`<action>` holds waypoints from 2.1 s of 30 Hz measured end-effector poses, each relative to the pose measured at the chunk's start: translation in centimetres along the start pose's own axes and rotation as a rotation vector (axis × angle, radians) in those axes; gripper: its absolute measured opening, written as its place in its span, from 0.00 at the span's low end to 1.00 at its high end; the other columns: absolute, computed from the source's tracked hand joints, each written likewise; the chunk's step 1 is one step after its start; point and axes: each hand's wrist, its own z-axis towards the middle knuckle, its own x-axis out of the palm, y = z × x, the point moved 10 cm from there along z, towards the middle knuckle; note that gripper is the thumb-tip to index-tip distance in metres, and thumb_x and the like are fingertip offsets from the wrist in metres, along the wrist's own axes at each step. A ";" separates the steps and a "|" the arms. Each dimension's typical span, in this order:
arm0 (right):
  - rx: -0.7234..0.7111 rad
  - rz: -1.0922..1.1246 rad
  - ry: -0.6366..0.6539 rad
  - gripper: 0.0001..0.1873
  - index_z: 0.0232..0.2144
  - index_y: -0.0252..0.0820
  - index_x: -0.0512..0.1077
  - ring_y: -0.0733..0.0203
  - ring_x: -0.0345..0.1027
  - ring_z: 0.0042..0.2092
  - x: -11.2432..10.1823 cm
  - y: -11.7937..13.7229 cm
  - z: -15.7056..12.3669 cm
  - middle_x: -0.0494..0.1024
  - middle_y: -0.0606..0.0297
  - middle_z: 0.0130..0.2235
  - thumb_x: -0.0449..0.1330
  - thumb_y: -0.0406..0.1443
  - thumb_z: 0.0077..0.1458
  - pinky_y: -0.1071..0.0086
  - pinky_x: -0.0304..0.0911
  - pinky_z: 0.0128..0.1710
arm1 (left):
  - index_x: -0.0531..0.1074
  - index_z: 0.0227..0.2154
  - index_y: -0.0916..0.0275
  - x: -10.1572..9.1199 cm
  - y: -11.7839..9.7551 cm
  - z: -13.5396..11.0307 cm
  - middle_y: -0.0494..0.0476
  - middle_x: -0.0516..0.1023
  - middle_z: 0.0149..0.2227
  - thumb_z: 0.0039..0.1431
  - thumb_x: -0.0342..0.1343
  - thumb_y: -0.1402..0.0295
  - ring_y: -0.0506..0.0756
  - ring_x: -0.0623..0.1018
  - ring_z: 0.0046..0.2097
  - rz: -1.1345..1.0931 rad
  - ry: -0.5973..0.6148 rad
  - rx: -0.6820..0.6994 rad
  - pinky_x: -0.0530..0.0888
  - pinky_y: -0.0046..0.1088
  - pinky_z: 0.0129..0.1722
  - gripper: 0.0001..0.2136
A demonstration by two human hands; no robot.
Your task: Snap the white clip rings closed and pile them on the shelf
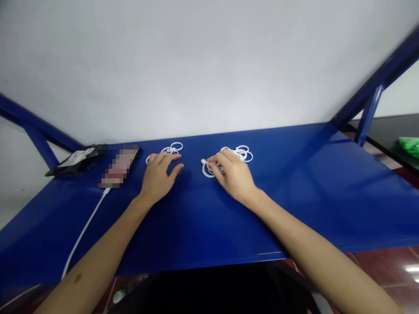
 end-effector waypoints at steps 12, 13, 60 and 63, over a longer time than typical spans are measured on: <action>0.137 -0.279 -0.142 0.13 0.44 0.40 0.75 0.48 0.64 0.42 -2.2 -5.9 0.6 0.78 0.55 0.39 0.56 0.40 0.64 0.53 0.64 0.46 | 0.77 0.39 0.59 1.6 3.4 0.2 0.62 0.80 0.40 0.69 0.49 0.65 0.66 0.70 0.46 0.306 0.114 -0.065 0.66 0.43 0.44 0.11; 0.118 -0.287 -0.153 0.13 0.45 0.40 0.75 0.48 0.64 0.43 -2.4 -5.3 0.6 0.78 0.54 0.40 0.56 0.40 0.64 0.52 0.64 0.46 | 0.76 0.38 0.59 1.4 2.9 0.2 0.61 0.80 0.40 0.69 0.49 0.65 0.66 0.71 0.46 0.300 0.116 -0.052 0.66 0.43 0.44 0.11; -0.268 0.189 0.218 0.12 0.42 0.35 0.75 0.60 0.70 0.35 2.9 5.3 -2.7 0.78 0.58 0.34 0.52 0.33 0.69 0.67 0.67 0.36 | 0.75 0.26 0.60 0.6 -3.9 -2.4 0.49 0.79 0.27 0.65 0.57 0.56 0.50 0.75 0.29 -0.609 0.063 0.067 0.71 0.26 0.33 0.15; -0.190 0.145 0.186 0.11 0.42 0.37 0.76 0.60 0.71 0.37 2.7 4.1 -1.9 0.78 0.59 0.35 0.53 0.34 0.69 0.66 0.68 0.38 | 0.76 0.32 0.59 0.7 -3.7 -1.8 0.51 0.79 0.30 0.65 0.57 0.55 0.53 0.76 0.34 -0.453 0.074 0.124 0.72 0.30 0.39 0.13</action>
